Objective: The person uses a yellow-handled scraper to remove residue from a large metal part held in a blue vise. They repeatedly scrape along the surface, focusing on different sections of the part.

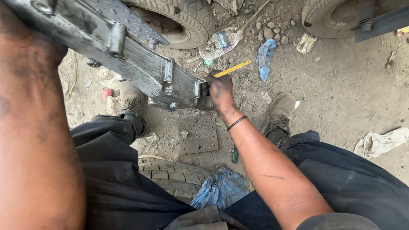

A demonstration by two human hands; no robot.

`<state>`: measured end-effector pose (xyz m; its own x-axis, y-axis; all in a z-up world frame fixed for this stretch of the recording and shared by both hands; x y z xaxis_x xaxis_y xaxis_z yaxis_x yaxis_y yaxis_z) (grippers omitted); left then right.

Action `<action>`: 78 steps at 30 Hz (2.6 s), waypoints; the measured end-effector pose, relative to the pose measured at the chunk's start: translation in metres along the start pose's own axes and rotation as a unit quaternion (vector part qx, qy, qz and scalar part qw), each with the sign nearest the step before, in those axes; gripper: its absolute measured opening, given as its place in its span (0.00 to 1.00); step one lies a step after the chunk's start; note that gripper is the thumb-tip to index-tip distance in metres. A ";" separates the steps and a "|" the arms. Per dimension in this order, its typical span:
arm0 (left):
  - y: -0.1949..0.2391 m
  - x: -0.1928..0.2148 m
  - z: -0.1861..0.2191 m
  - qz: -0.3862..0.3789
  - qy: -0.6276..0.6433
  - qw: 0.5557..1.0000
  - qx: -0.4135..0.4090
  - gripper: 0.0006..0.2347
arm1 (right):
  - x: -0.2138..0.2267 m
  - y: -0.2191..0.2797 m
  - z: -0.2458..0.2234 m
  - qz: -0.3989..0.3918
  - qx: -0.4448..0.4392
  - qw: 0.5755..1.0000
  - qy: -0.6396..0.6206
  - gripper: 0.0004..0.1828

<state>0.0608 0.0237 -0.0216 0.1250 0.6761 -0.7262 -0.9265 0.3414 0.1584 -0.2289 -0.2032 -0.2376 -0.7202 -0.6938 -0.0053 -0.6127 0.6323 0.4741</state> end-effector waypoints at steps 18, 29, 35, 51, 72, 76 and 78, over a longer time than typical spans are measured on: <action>0.003 -0.007 -0.002 -0.014 -0.036 0.999 -0.024 0.14 | 0.027 -0.015 0.027 0.089 0.221 0.960 0.144 0.09; 0.001 0.007 -0.001 -0.001 -0.045 0.999 -0.030 0.13 | 0.013 0.010 -0.009 -0.047 -0.027 0.989 -0.137 0.05; 0.001 0.005 0.000 -0.002 -0.054 0.998 -0.030 0.13 | 0.009 0.016 -0.006 -0.027 -0.043 0.993 -0.110 0.07; 0.002 -0.012 0.002 -0.010 -0.064 0.997 -0.036 0.12 | 0.014 0.018 0.006 0.053 -0.052 0.984 -0.163 0.07; 0.008 -0.042 -0.024 -0.019 -0.088 0.995 -0.051 0.11 | -0.016 0.058 -0.145 -0.006 0.193 0.964 0.181 0.11; 0.013 -0.052 -0.034 -0.028 -0.090 0.994 -0.048 0.11 | -0.014 0.071 -0.188 -0.024 0.351 0.851 0.389 0.05; 0.015 -0.061 -0.040 -0.037 -0.089 0.994 -0.044 0.11 | -0.014 0.082 -0.206 -0.038 0.442 0.779 0.443 0.05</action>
<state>0.0251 -0.0389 -0.0018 0.2474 0.7591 -0.6022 -0.9392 0.3406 0.0435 -0.2022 -0.2128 -0.0176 -0.4037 -0.4594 0.7912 -0.9093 0.2965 -0.2919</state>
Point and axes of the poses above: each hand's wrist, its own y-axis away from the middle knuckle, its own x-axis out of the back of the hand, z = x × y, the point moved 5 cm from there along -y, towards the middle knuckle, and after that the axes turned 6 degrees about y, right-handed, at the moved point
